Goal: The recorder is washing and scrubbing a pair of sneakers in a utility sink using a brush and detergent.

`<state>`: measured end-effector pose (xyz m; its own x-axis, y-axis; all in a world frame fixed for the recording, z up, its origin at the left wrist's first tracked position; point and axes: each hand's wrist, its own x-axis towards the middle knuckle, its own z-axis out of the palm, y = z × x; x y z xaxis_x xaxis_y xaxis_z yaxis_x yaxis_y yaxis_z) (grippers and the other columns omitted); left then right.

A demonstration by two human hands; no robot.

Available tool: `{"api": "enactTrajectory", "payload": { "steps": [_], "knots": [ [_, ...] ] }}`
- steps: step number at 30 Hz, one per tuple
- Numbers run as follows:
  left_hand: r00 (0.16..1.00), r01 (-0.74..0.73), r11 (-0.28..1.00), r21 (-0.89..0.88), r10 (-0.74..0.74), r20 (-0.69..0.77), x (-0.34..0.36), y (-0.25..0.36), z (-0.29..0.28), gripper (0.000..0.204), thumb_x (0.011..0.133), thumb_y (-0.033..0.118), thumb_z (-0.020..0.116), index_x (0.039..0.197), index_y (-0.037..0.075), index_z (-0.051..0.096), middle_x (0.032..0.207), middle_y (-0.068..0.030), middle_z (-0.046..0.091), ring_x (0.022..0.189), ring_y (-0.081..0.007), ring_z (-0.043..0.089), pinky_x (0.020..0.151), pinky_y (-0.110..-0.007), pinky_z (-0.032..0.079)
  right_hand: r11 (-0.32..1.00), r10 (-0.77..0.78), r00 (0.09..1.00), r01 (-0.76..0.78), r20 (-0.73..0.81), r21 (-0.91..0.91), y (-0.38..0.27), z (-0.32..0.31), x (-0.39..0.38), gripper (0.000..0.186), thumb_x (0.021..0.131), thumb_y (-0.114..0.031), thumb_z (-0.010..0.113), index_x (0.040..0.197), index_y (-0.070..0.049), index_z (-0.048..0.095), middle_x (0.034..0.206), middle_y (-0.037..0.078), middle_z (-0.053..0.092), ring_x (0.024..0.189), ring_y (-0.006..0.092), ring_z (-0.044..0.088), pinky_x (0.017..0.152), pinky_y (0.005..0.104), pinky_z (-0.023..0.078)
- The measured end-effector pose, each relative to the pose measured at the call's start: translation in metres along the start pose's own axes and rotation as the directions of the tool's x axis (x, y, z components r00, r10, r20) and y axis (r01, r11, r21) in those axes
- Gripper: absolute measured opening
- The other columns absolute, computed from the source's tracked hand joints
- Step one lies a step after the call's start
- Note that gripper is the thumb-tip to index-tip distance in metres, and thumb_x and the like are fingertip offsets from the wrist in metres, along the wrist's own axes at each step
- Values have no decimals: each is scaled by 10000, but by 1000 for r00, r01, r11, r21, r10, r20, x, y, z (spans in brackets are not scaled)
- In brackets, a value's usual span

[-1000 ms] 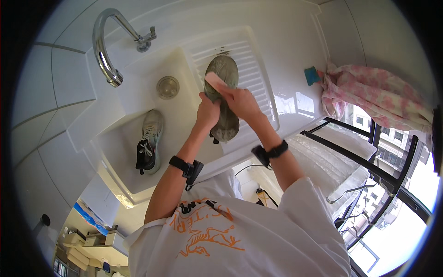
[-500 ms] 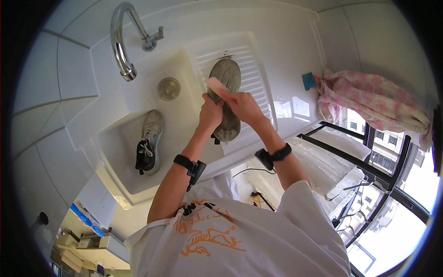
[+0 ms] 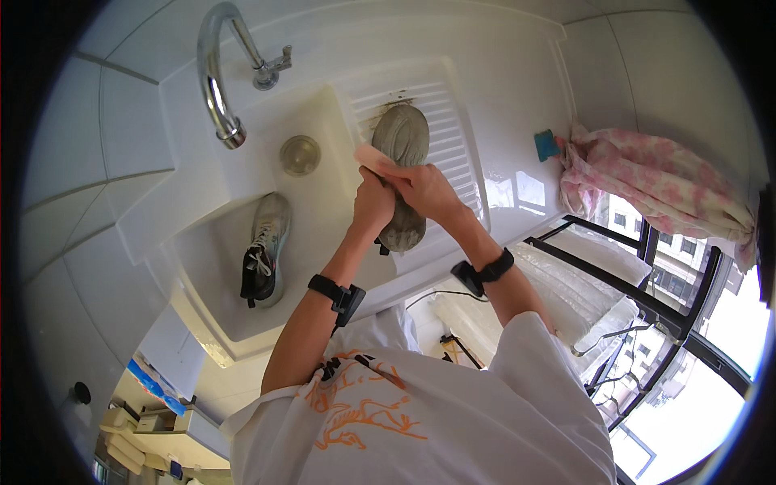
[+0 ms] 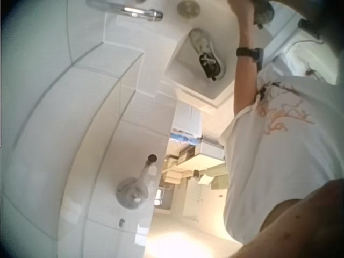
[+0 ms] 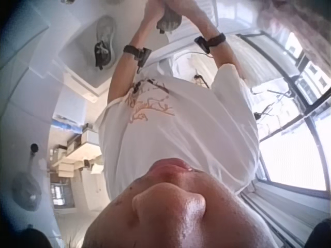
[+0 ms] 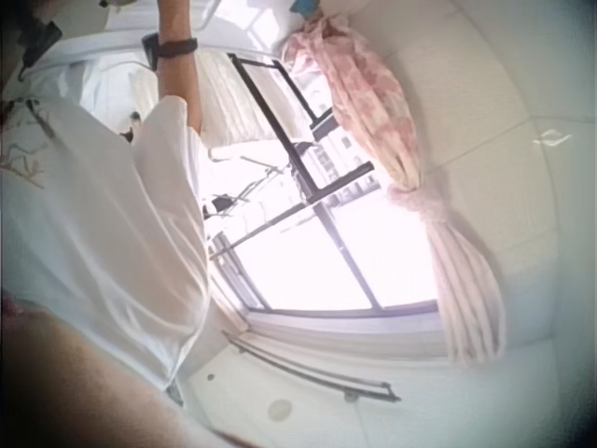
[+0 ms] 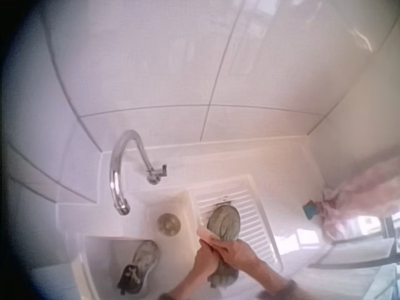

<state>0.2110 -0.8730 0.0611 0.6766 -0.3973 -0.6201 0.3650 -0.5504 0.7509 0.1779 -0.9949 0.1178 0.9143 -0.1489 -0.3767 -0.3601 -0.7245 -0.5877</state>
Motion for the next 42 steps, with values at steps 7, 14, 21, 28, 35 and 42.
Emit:
{"api": "enactTrajectory", "payload": {
  "steps": [7,14,21,28,35,42],
  "knots": [
    [1000,-6,1000,-11,6,11,-2,7,-2,462,936,236,554,1220,-47,324,1037,-349,627,984,-507,607,855,-530,478,992,108,963,-91,-246,82,32,-33,71,280,929,-197,580,1186,-174,689,942,238,668,876,389,659,785,381,529],
    [1000,22,1000,-15,-22,-5,-2,6,-4,456,934,226,570,1210,-49,332,1024,-357,621,969,-510,609,839,-534,479,965,-29,993,58,-117,256,26,9,5,255,924,-274,624,1143,-175,710,949,258,659,897,350,691,756,384,527],
    [1000,-22,1000,-3,22,-7,-2,5,-2,460,931,213,575,1218,-48,329,1039,-354,621,971,-509,613,837,-533,482,984,169,930,-143,-326,103,41,-27,62,230,935,-260,566,983,-103,726,836,229,652,809,451,620,687,486,515],
    [999,33,999,-42,-33,21,-1,3,-6,483,927,209,573,1242,-57,322,1071,-356,615,1001,-508,606,872,-526,473,982,0,974,43,-228,182,29,14,-4,247,924,-240,585,1121,-160,710,878,230,653,869,448,612,722,484,514],
    [999,-35,999,-34,35,-3,1,1,-2,498,918,214,585,1254,-51,331,1098,-355,608,1010,-496,612,873,-508,475,990,141,929,-127,-342,61,48,-33,44,307,920,-220,608,1200,-109,667,848,274,628,779,439,617,679,397,518],
    [1000,-8,1000,-4,7,-25,1,-7,-3,521,912,226,599,1267,-48,334,1099,-353,611,1015,-498,611,882,-505,473,989,43,950,4,-309,151,36,22,-15,293,936,-247,588,1211,-202,679,850,248,656,807,436,637,708,436,530]
  ]
}}
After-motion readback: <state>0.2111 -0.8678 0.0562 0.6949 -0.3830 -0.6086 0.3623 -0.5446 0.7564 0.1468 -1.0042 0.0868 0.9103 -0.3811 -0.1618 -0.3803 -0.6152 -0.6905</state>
